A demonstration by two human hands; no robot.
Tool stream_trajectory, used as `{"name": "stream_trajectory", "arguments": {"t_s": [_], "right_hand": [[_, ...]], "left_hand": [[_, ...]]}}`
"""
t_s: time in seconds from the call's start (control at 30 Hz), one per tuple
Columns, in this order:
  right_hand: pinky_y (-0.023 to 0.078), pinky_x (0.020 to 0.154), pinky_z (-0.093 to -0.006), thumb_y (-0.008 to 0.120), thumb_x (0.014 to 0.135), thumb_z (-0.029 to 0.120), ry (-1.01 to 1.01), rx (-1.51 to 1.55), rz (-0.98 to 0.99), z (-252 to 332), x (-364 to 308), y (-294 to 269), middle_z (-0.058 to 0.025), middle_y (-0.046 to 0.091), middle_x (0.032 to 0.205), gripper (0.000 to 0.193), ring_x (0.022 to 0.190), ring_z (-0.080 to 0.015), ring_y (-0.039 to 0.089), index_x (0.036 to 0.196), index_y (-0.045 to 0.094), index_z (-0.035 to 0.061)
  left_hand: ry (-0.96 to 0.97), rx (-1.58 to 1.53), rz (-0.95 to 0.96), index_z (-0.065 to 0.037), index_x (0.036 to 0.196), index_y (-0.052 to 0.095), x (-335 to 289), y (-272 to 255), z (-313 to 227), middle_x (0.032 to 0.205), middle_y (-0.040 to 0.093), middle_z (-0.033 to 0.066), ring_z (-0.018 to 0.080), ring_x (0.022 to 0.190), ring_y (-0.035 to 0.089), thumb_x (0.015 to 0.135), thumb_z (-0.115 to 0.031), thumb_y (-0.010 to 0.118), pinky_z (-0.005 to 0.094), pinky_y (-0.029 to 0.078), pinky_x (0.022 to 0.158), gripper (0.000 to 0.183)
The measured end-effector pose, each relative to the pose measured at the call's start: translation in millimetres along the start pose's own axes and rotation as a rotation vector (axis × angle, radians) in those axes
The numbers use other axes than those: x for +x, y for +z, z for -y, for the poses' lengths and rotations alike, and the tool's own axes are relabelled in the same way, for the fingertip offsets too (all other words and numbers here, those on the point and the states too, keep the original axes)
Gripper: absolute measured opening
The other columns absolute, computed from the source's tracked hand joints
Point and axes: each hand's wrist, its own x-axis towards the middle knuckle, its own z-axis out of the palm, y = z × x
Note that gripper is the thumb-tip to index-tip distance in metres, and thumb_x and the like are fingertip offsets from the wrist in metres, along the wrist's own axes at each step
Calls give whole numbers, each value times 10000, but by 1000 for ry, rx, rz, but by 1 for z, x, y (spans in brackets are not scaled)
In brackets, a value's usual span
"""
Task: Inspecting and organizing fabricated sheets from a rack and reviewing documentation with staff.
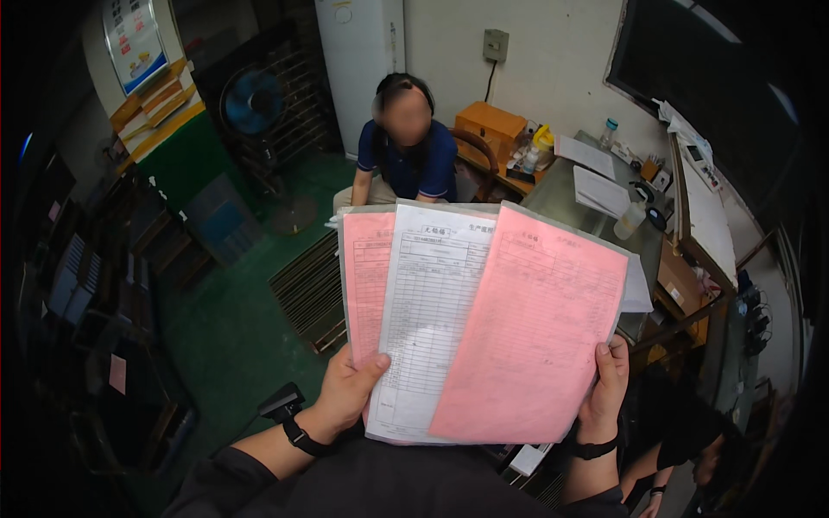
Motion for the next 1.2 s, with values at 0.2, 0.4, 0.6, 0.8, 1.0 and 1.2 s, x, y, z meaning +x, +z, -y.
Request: {"name": "stream_trajectory", "arguments": {"t_s": [0.2,0.4,0.6,0.8,1.0,1.2], "right_hand": [[490,913,-293,651,971,133,-90,-74,-20,26,6,-18,-69,689,1052,159,951,-138,633,1077,585,34],[482,924,-285,602,992,124,-131,-100,-58,35,7,-25,-51,682,1043,109,956,-125,621,1058,585,39],[488,926,-289,613,991,127,-171,-80,-71,42,8,-34,-64,685,1059,127,962,-131,629,1068,583,31],[498,920,-293,624,986,121,-171,-50,-66,41,7,-36,-77,688,1061,137,961,-133,636,1076,587,25],[482,936,-289,591,997,115,-158,-66,-65,42,8,-35,-61,685,1066,108,970,-136,626,1071,593,37],[499,919,-297,622,984,114,-154,-50,-67,43,10,-31,-72,685,1055,137,959,-137,636,1083,584,26]], "left_hand": [[31,-7,-23,29,1333,525,3,-2,1,1271,640,130,193,1130,626,1007,-155,618,353,511,983,387],[57,-5,-24,26,1329,528,4,-2,2,1258,642,127,195,1119,628,1004,-161,622,356,517,971,386],[60,3,-25,28,1332,529,5,-4,3,1258,642,129,195,1118,629,1004,-148,612,353,514,974,381],[52,-7,-19,27,1346,517,6,-3,2,1268,638,129,197,1127,628,1002,-159,621,351,510,981,405],[58,-12,-6,27,1365,502,6,-2,0,1286,630,128,198,1136,623,998,-176,633,355,507,988,439],[64,-8,-3,28,1363,510,7,-5,2,1286,631,130,198,1138,622,994,-169,635,355,504,992,436]]}}
